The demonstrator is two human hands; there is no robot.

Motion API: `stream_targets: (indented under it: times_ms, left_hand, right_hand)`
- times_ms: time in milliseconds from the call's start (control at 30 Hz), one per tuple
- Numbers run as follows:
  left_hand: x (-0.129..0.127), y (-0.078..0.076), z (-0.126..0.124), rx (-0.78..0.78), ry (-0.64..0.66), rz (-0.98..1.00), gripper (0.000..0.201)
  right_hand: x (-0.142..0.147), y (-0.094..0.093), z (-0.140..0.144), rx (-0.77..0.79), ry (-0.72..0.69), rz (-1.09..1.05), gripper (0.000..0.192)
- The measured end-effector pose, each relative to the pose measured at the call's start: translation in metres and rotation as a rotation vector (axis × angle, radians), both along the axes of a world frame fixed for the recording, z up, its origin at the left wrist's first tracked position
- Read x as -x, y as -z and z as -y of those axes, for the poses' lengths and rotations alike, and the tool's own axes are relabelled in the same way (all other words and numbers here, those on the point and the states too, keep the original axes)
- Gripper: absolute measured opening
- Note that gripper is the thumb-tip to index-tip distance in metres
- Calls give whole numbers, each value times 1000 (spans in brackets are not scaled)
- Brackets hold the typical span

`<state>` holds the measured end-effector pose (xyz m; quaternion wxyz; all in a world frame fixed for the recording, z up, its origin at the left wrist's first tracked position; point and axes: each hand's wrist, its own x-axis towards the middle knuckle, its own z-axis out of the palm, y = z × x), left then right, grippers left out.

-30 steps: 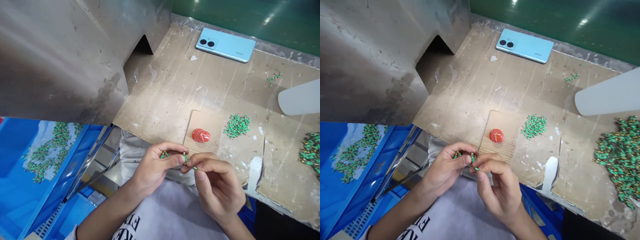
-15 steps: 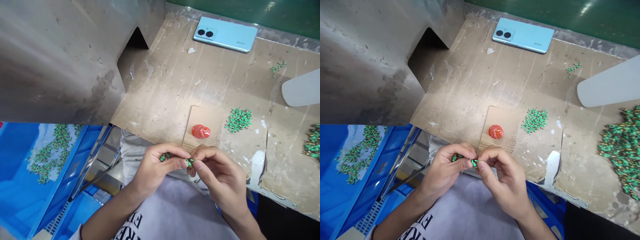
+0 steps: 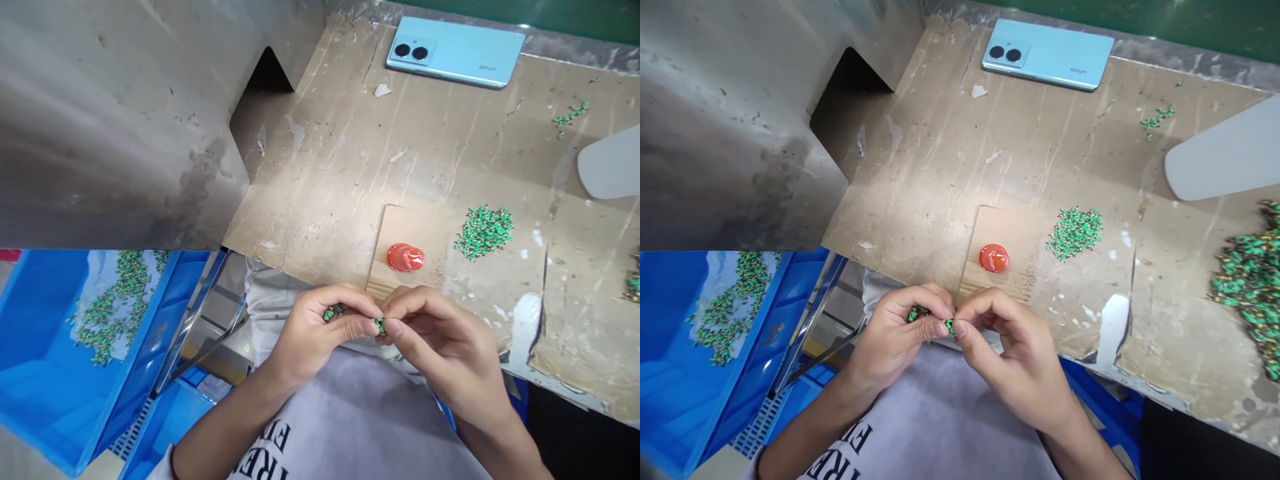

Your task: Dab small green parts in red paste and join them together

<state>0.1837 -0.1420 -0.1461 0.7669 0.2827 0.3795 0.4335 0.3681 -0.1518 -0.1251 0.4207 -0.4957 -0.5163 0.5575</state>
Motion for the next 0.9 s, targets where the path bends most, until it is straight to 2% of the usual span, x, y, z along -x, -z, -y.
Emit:
stream_targets:
  times_ms: [400,600,733,900]
  left_hand:
    - [3,5,2,-44,31,-83,9]
    - [1,0,1,-128,-36,-145,10]
    - [-1,-6,1,-184,-55,-195,10]
    - [-3,-5,2,-205,-96,-228,12]
  right_hand:
    - [-7,-13,1,-54,-120,187,10]
    - [-8,-12,5,-81,-119,195,18]
    - [-6,-11,6,-180,-96,191,16]
    - [-5,-9,6,-198,-87,182,16]
